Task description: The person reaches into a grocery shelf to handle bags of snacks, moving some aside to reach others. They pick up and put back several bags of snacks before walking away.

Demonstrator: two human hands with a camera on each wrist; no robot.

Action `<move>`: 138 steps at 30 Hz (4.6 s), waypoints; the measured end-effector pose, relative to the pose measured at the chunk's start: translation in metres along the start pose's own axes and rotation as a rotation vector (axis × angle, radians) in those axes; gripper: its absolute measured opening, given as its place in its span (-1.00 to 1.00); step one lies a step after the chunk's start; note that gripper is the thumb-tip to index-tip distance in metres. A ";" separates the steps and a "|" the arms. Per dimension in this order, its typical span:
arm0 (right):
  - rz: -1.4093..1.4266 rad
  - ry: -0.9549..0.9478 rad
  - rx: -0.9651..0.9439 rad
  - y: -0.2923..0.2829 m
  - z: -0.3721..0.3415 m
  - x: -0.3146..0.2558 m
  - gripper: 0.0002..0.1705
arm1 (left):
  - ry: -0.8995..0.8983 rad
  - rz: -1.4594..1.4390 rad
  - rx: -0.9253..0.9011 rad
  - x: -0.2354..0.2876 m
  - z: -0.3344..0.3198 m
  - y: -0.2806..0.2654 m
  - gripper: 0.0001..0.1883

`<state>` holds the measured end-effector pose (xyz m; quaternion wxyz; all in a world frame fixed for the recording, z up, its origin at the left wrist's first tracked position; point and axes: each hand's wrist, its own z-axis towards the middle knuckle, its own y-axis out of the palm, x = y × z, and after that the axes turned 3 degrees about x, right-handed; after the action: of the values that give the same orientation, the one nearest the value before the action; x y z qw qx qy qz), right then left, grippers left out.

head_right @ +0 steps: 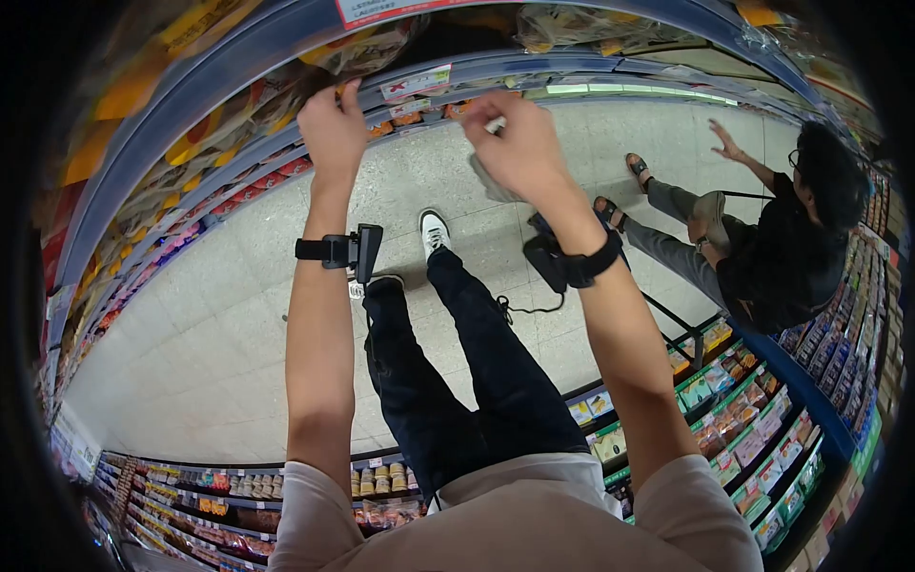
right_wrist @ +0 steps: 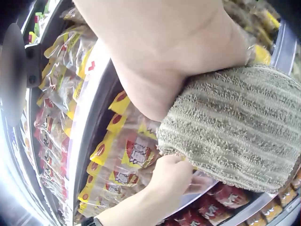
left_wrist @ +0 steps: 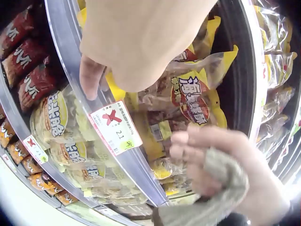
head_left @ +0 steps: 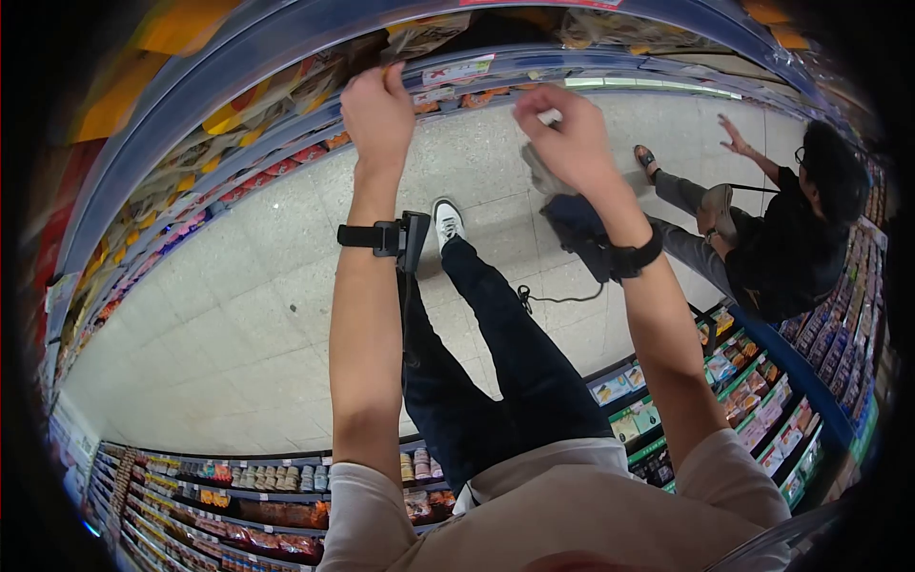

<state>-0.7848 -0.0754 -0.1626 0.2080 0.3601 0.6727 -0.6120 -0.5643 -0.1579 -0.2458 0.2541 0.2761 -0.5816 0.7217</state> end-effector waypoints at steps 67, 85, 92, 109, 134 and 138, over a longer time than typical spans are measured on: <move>0.169 -0.115 0.495 0.077 0.077 -0.037 -0.66 | 0.122 0.061 0.036 0.047 0.004 -0.029 -0.73; -0.093 -0.004 0.162 0.060 0.071 -0.020 -0.64 | -0.114 0.241 -0.156 0.052 -0.020 -0.037 -0.71; -0.053 -0.067 0.275 0.060 0.079 -0.015 -0.64 | 0.096 0.072 -0.189 0.048 -0.028 -0.016 -0.59; 0.014 -0.005 0.204 0.077 0.079 -0.008 -0.67 | 0.133 -0.129 -0.147 0.048 -0.026 0.004 -0.68; 0.022 -0.407 0.426 -0.040 0.060 0.028 -0.85 | 0.351 0.145 -0.044 0.094 0.018 0.002 -0.75; -0.018 -0.504 0.484 -0.005 0.068 0.016 -0.75 | 0.353 0.197 -0.054 0.092 0.019 0.002 -0.77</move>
<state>-0.8102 -0.1377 -0.1819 0.2708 0.2306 0.4389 -0.8251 -0.6296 -0.1730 -0.1802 0.2874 0.0801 -0.5716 0.7643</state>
